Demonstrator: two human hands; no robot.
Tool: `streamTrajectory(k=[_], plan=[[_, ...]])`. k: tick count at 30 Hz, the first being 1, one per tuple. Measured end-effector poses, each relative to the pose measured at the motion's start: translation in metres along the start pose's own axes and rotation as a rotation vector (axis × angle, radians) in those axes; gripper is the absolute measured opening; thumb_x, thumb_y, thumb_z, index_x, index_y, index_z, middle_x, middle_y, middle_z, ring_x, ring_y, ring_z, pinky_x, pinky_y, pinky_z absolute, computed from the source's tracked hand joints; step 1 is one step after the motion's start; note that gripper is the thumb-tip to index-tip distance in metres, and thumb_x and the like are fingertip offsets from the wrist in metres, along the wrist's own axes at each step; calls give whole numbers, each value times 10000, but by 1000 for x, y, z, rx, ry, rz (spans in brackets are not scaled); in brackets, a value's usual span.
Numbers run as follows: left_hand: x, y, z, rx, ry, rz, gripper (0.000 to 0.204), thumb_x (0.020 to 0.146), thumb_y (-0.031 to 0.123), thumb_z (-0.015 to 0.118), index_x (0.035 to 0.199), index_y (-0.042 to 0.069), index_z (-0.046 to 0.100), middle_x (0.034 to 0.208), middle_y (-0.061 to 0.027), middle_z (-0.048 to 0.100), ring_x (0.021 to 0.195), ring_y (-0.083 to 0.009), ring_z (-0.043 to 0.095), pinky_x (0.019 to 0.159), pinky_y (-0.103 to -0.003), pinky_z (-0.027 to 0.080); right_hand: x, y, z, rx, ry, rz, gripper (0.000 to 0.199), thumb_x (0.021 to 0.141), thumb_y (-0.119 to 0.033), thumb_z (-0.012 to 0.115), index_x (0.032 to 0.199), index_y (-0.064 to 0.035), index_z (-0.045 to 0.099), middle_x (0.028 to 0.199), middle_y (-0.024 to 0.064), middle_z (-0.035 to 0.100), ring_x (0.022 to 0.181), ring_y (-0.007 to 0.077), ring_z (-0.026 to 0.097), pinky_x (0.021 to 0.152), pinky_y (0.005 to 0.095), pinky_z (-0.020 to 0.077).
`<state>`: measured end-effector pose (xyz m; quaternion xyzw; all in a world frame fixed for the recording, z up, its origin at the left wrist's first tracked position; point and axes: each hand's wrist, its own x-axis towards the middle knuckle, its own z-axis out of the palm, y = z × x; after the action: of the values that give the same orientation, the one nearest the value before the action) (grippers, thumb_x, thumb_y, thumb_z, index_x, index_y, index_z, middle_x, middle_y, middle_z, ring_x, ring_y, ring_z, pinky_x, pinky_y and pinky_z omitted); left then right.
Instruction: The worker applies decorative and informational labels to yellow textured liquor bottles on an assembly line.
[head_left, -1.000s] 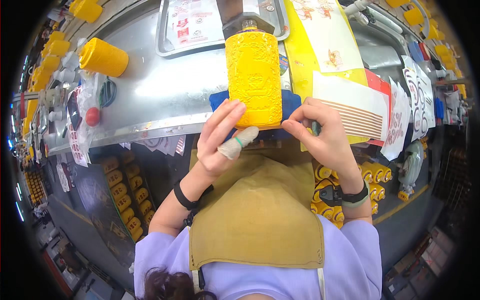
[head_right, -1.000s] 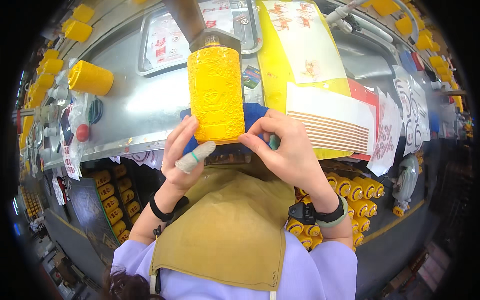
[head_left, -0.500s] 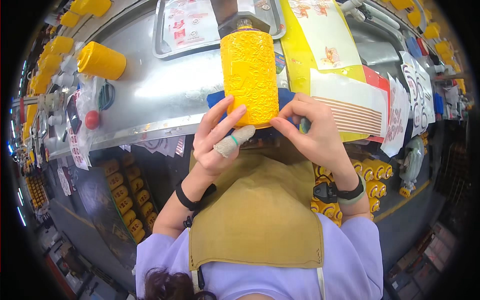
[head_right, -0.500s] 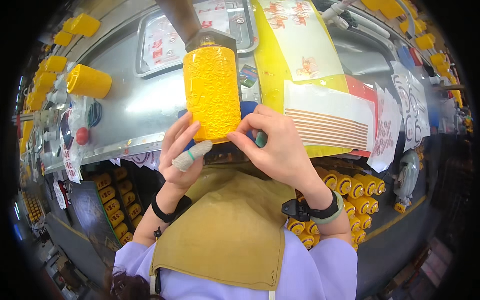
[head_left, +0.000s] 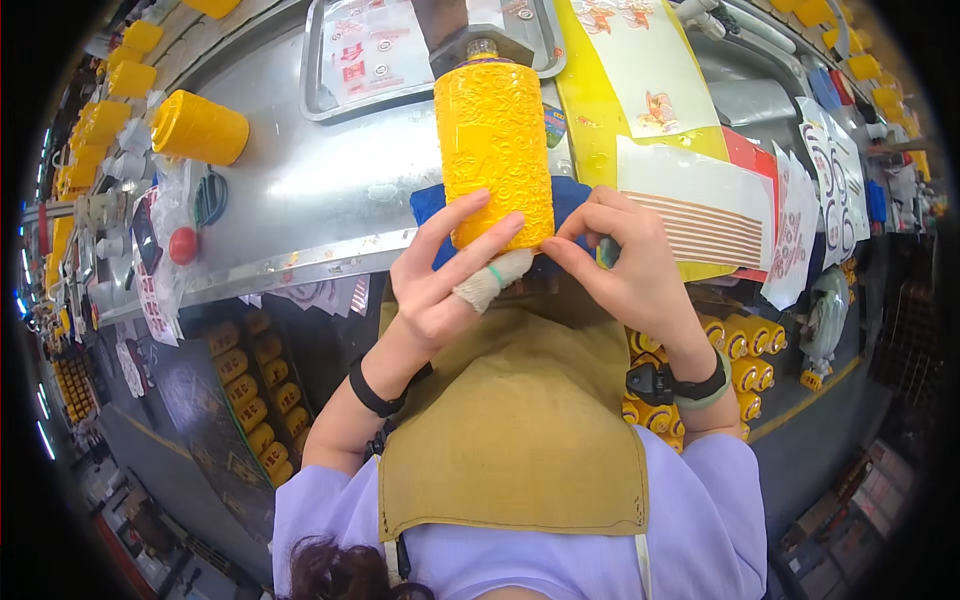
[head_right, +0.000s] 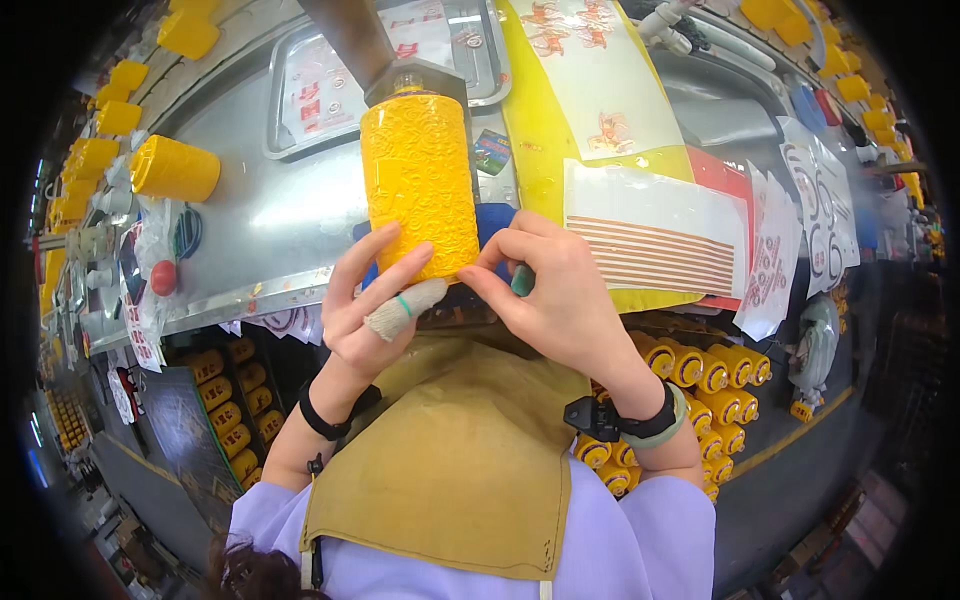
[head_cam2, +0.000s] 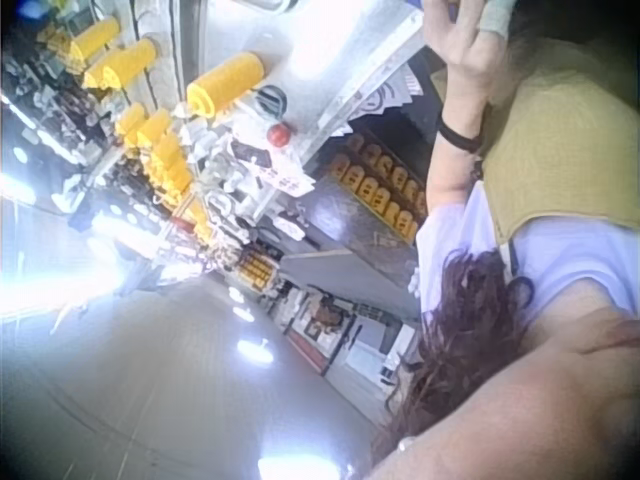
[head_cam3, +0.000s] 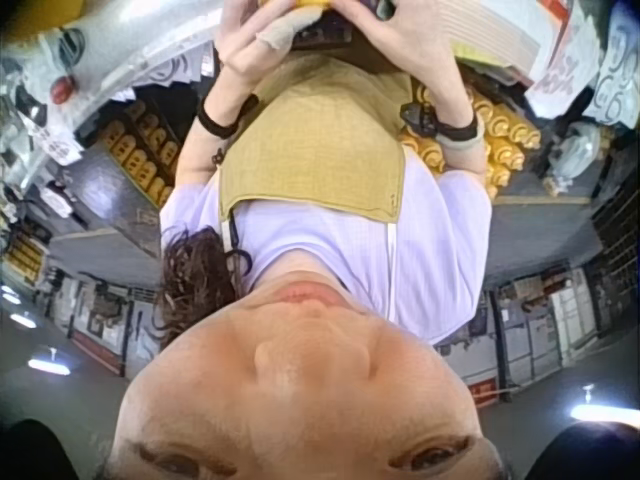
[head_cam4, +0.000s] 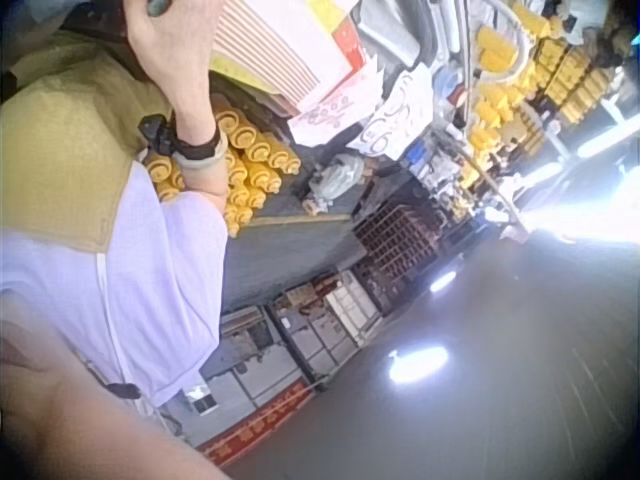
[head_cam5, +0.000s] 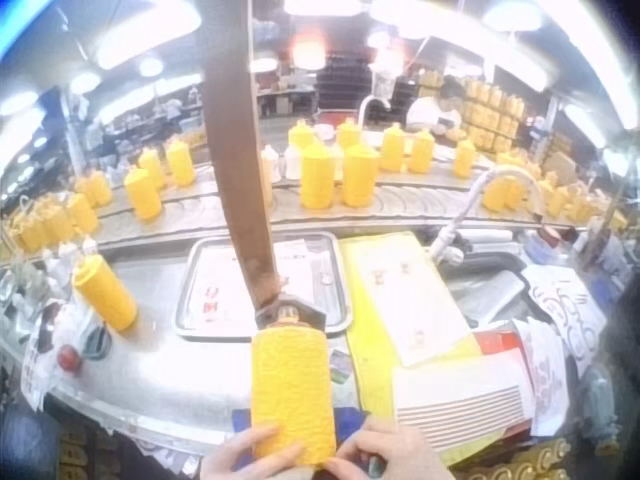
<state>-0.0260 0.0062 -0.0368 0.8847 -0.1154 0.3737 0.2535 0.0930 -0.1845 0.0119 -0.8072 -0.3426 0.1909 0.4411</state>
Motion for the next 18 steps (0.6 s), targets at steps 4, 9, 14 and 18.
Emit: streamTrajectory(k=[4, 9, 14, 18], plan=[[-21, -8, 11, -142, 165, -85, 122, 808, -68, 787, 905, -1, 757, 1135, -192, 741, 1181, -465, 648, 987, -568, 591, -4, 3, -6, -22, 16, 34, 153, 861, -139, 792, 844, -11, 712, 763, 98, 573, 683, 231, 568, 645, 350, 447], [-24, -5, 9, -151, 165, -129, 150, 809, -80, 776, 934, 0, 762, 1170, -189, 733, 1205, -459, 645, 995, -551, 592, -7, 4, -5, 8, 96, 65, 181, 868, -149, 788, 834, -3, 687, 744, 81, 527, 699, 205, 513, 657, 335, 410], [-25, -6, 8, -116, 153, -146, 274, 709, -84, 794, 933, 72, 815, 1158, -105, 765, 1161, -400, 676, 980, -451, 611, -10, 4, 0, 86, 146, 87, 185, 877, -150, 784, 839, -4, 677, 741, 55, 498, 701, 168, 483, 663, 318, 394], [-24, -7, 4, -58, 107, -118, 253, 703, -50, 823, 920, 79, 813, 1155, -98, 767, 1151, -388, 681, 935, -426, 622, -12, 2, 4, 127, 158, 101, 179, 879, -145, 783, 842, -6, 677, 747, 48, 501, 704, 160, 480, 663, 309, 392]])
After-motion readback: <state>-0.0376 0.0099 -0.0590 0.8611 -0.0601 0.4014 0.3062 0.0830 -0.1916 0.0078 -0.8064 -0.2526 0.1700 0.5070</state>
